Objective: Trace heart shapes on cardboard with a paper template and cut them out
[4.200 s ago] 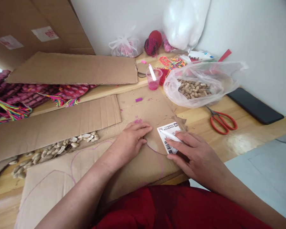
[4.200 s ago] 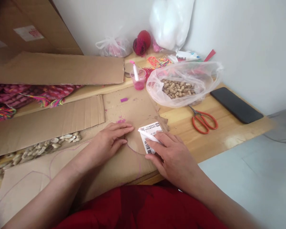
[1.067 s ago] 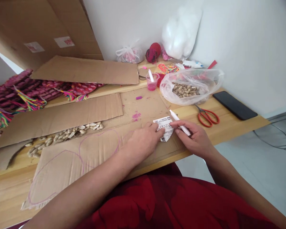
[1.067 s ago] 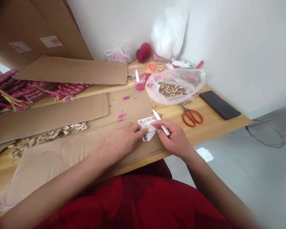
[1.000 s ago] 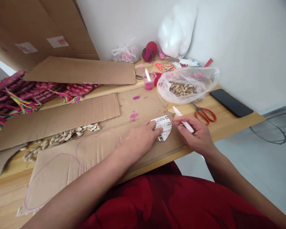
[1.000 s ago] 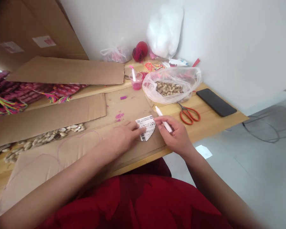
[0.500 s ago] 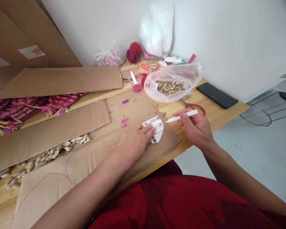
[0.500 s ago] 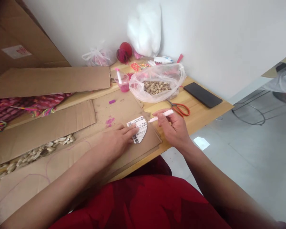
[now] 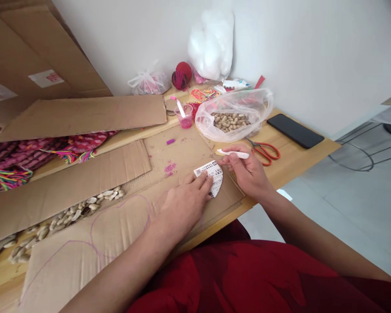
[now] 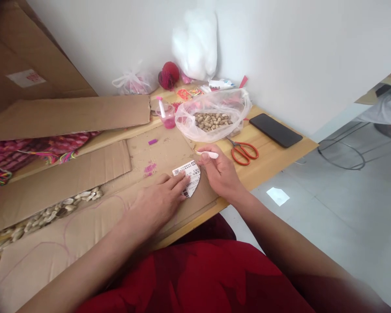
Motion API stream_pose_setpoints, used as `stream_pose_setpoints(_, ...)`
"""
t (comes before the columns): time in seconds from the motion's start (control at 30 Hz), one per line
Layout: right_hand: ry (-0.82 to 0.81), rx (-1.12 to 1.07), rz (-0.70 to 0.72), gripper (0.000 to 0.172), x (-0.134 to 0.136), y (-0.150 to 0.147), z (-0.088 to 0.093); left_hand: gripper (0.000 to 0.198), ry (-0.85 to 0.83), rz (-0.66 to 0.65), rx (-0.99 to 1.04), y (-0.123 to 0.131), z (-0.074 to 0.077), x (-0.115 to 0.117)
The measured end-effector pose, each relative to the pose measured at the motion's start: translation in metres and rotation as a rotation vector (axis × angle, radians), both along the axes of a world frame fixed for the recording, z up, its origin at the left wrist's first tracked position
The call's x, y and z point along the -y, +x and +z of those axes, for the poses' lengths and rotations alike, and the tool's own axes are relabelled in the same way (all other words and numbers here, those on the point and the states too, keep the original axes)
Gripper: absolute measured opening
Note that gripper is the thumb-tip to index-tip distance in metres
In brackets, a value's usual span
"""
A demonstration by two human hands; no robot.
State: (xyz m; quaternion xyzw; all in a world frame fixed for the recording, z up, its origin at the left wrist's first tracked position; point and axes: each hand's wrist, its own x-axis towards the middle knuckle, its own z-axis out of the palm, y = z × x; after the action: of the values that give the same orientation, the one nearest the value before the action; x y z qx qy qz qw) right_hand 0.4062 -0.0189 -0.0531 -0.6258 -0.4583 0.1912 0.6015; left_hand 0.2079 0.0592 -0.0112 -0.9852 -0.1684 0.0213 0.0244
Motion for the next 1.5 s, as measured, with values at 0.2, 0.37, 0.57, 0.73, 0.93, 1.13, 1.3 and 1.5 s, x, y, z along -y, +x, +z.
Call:
stream_pose_setpoints(0.2,-0.026,0.062,-0.002,0.034,-0.004,0.003,-0.011,0.048,0.022,0.0,-0.04,0.001,-0.001,0.001)
stream_pose_setpoints(0.37,-0.028,0.056,0.002,0.032,-0.007,0.007,-0.009,0.048,0.059,0.024,-0.036,-0.001,-0.007,-0.001)
stream_pose_setpoints(0.57,-0.031,-0.039,-0.001,0.032,-0.005,0.008,-0.01,0.046,0.028,0.009,-0.016,-0.004,-0.01,-0.004)
stream_pose_setpoints(0.73,-0.007,-0.018,0.001,0.028,-0.001,0.007,-0.009,0.05,-0.077,0.058,-0.034,-0.003,-0.002,-0.007)
stream_pose_setpoints(0.93,-0.027,0.068,-0.021,0.025,0.002,0.006,-0.006,0.051,-0.197,0.151,0.002,-0.003,0.001,-0.01)
stream_pose_setpoints(1.13,-0.042,0.136,-0.022,0.024,0.005,0.005,-0.003,0.053,-0.223,0.153,0.039,-0.002,-0.003,-0.014)
stream_pose_setpoints(1.3,-0.029,0.169,-0.034,0.022,0.006,0.006,-0.001,0.054,-0.245,0.105,0.082,-0.002,-0.005,-0.017)
stream_pose_setpoints(1.5,-0.067,0.2,-0.047,0.024,0.006,0.006,-0.001,0.053,-0.281,0.077,0.12,-0.004,-0.005,-0.022)
